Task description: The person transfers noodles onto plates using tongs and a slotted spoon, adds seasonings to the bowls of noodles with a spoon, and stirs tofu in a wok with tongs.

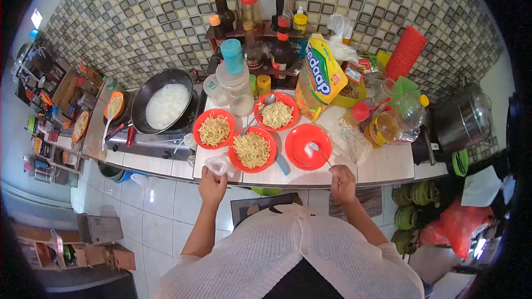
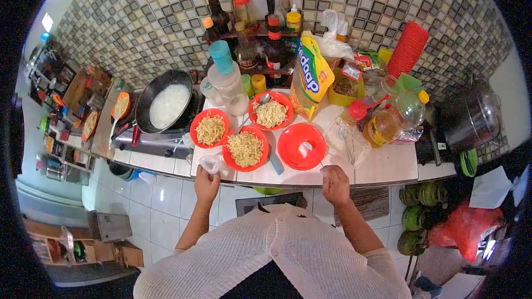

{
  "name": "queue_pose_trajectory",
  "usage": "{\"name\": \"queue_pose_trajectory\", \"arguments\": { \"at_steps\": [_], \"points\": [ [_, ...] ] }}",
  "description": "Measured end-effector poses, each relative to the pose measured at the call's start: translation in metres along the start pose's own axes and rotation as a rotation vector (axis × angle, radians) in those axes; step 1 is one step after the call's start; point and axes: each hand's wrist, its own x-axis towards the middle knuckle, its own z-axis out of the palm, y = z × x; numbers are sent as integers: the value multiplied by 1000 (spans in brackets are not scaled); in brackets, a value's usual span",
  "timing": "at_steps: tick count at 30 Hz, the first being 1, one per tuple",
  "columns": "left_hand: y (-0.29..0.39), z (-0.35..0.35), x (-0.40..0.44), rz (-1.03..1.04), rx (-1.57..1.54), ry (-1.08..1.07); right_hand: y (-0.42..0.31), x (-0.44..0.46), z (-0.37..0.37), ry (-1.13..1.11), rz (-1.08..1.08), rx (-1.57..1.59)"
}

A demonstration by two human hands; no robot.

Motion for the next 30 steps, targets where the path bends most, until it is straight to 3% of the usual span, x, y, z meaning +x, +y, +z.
{"name": "queue_pose_trajectory", "arguments": {
  "at_steps": [3,5,9,12,13,14,20,22,24,26,28,30],
  "points": [
    [15,10,-2,36,110,153,18,6,-6,-47,-76,45],
    [6,19,3,-143,212,127,19,14,-13,-69,-119,69],
    [9,23,10,-212,105,197,29,26,-19,-88,-138,155],
    [21,29,6,-339,71,252,36,37,-22,-129,-52,209],
    [21,34,5,-356,81,257,38,40,-23,-148,77,303],
    [18,42,5,-336,64,290,39,42,-24,-172,211,393],
    [19,58,-1,-212,107,424,43,69,-27,-203,117,445],
    [33,50,-13,-292,-51,391,54,76,-23,-217,133,508],
    [34,47,-28,-241,-85,449,62,82,-21,-234,164,568],
    [35,46,-40,-185,-121,536,67,92,-21,-268,395,746],
    [40,43,-50,-214,-120,537,76,95,-22,-283,398,717],
    [41,42,-52,-213,-144,553,84,96,-24,-293,245,568]
  ]
}}
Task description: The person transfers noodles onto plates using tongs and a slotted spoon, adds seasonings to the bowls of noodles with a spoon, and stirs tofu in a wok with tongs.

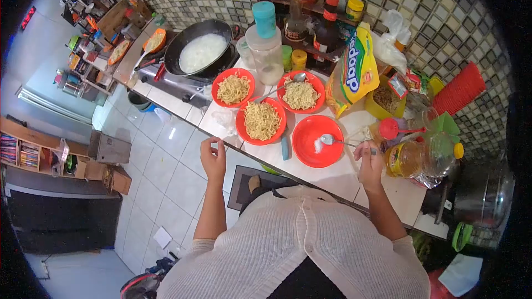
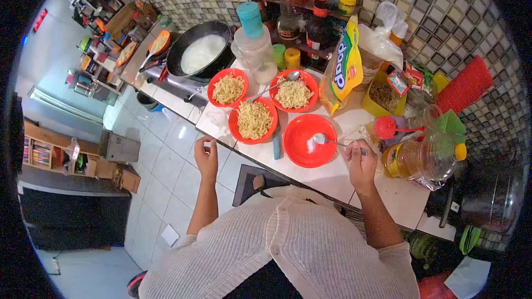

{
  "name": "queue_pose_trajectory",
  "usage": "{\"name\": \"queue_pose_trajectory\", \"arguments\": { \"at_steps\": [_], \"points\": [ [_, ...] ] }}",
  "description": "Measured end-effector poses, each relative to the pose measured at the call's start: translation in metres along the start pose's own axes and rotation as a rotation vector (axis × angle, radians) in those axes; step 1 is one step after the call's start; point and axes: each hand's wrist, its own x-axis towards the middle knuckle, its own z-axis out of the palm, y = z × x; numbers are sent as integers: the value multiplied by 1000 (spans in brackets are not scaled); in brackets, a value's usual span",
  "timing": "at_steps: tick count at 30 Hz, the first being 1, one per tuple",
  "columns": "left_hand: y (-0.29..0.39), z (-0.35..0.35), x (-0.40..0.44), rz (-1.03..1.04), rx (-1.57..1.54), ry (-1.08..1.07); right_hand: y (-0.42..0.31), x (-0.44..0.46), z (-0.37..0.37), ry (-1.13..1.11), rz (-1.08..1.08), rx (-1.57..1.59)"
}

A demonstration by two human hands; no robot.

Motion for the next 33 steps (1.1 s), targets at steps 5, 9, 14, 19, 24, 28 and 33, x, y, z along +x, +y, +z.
{"name": "queue_pose_trajectory", "arguments": {
  "at_steps": [5,9,14,19,24,28,33],
  "points": [
    [28,10,9,-25,-38,60,16,-6,12,-40,107,108],
    [55,23,17,-11,-167,39,10,0,6,-41,-101,-86],
    [88,38,16,-30,-204,-76,16,4,-3,-93,-193,-178],
    [121,47,-4,82,-256,-304,17,8,-2,-119,-42,-89],
    [149,45,-5,119,-281,-343,19,7,4,-135,-54,-61],
    [130,42,5,156,-284,-344,20,5,7,-125,-88,-108],
    [128,38,8,101,-336,-361,17,4,7,-102,-76,-57]
  ]
}}
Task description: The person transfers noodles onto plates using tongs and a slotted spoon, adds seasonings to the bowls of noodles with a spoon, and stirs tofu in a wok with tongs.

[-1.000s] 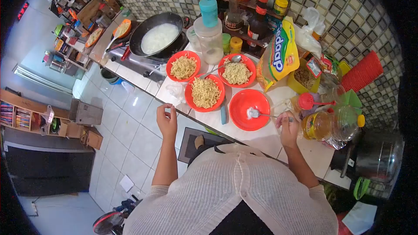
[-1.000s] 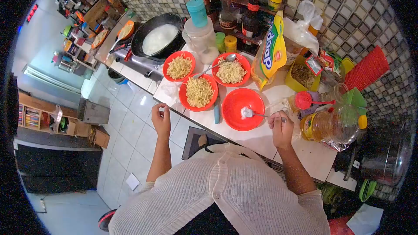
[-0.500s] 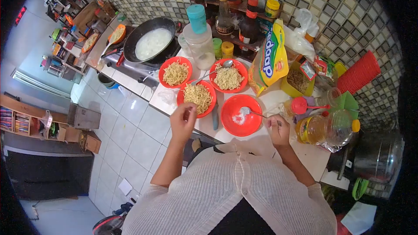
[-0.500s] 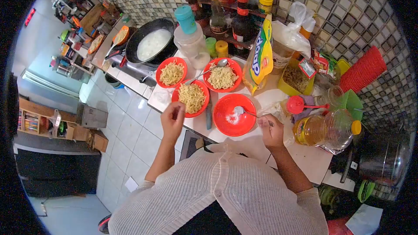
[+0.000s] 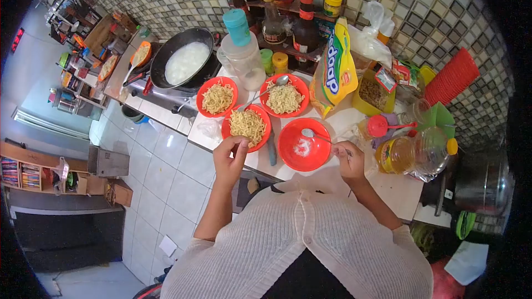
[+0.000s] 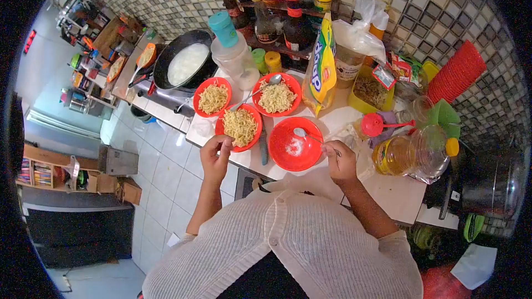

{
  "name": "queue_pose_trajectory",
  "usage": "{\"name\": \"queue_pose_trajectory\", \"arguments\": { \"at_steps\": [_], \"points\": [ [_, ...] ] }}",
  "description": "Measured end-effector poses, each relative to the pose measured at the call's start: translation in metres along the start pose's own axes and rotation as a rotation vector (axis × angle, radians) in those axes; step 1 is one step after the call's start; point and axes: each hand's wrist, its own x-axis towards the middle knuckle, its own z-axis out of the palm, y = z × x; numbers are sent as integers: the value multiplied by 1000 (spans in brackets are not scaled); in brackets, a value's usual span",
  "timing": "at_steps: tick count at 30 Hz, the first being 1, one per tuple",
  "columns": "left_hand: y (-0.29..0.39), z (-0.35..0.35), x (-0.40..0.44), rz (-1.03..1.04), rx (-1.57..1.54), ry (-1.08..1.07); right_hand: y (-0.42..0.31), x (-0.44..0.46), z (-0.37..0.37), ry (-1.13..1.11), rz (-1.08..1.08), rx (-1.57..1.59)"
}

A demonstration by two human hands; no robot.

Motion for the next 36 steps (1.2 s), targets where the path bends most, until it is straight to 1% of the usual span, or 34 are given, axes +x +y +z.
{"name": "queue_pose_trajectory", "arguments": {
  "at_steps": [4,6,7,9,10,12,13,15,16,19,21,22,24,25,27,28,30,34,36],
  "points": [
    [-1,0,2,18,-30,-14,-3,1,2,-24,50,-5],
    [-5,1,5,28,-35,-40,4,0,3,-33,228,128],
    [-7,1,6,33,-32,-58,7,-4,2,-16,230,123],
    [-10,2,10,24,-69,-92,5,-14,1,-76,327,65],
    [-11,3,13,8,-98,-112,-1,-19,1,-53,331,62],
    [-9,7,18,18,-143,-154,-16,-29,2,-49,388,245],
    [-9,8,22,19,-180,-176,-15,-35,5,-19,385,243],
    [-12,8,30,39,-157,-252,-6,-48,13,233,458,430],
    [-11,10,34,32,-177,-275,-6,-51,18,266,454,428],
    [-19,8,48,52,-230,-370,-20,-58,31,423,435,387],
    [-24,4,58,87,-192,-420,-43,-59,42,388,343,109],
    [-20,3,62,75,-234,-430,-48,-61,46,419,342,99],
    [-25,-3,70,102,-258,-463,-60,-61,57,345,299,-110],
    [-28,-8,75,116,-267,-473,-62,-62,64,373,296,-116],
    [-32,-23,88,155,-238,-543,-65,-64,78,523,228,-286],
    [-33,-31,94,180,-251,-567,-71,-65,86,549,222,-298],
    [-37,-42,108,214,-277,-600,-82,-65,102,604,338,-247],
    [-55,-71,124,114,-387,-625,-84,-75,130,671,340,-340],
    [-64,-80,125,103,-400,-636,-83,-80,141,780,326,-330]
  ]
}}
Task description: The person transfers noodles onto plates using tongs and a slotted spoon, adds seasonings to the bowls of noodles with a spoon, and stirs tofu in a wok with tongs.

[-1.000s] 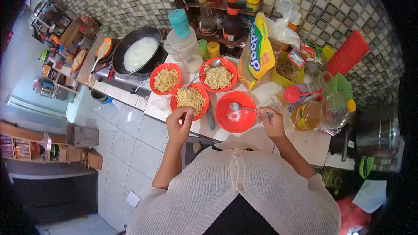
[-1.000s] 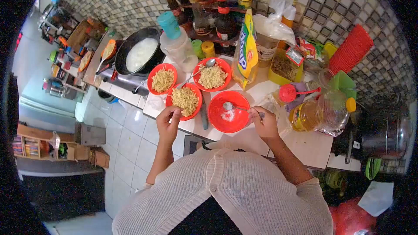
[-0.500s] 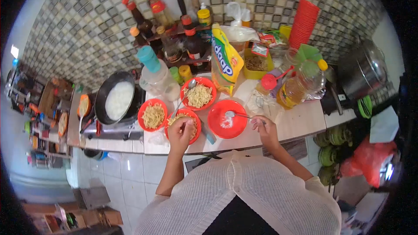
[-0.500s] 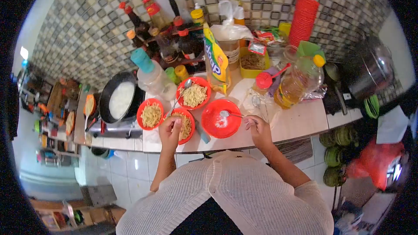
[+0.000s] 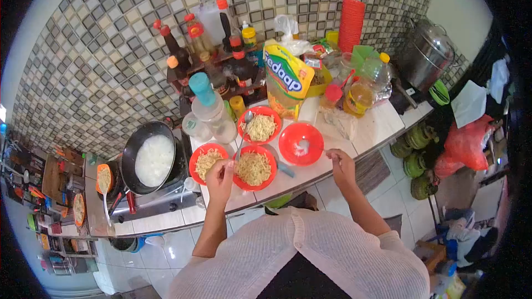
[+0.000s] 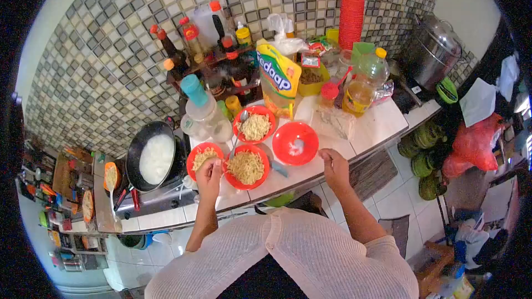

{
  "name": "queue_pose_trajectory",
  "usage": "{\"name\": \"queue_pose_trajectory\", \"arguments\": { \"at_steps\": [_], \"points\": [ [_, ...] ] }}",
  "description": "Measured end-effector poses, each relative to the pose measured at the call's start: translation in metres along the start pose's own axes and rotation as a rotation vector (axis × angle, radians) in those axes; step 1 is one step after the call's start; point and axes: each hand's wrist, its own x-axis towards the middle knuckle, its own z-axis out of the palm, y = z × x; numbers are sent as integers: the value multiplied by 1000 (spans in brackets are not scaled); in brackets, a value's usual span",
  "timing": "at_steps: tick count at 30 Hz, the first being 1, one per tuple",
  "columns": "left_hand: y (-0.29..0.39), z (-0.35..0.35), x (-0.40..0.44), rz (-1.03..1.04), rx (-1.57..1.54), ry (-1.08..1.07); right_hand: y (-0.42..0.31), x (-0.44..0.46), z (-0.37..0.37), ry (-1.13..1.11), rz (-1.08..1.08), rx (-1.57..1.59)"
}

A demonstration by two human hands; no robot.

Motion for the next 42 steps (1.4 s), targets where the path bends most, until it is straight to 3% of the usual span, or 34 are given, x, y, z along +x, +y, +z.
{"name": "queue_pose_trajectory", "arguments": {
  "at_steps": [5,8,14,22,29,31,33,36,37,39,42],
  "points": [
    [-1,-28,-22,11,72,-68,8,-21,17,84,30,45],
    [3,-48,-32,6,49,-43,23,-22,29,188,317,369],
    [-2,-82,-47,16,56,43,26,-15,54,240,554,675],
    [11,-86,-59,17,108,160,31,8,64,52,677,793],
    [8,-84,-77,-39,85,394,55,11,62,-74,712,879],
    [10,-80,-81,-73,110,487,51,9,54,-237,662,860],
    [7,-75,-84,-116,121,544,53,1,51,-83,856,833],
    [1,-69,-86,-106,42,711,37,-11,30,-196,913,812],
    [-2,-67,-87,-109,48,738,45,-16,29,-225,913,804],
    [-8,-68,-89,-54,-17,864,58,-21,34,-345,346,691],
    [-44,-85,-99,-105,-109,1023,5,1,42,-397,181,593]
  ]
}}
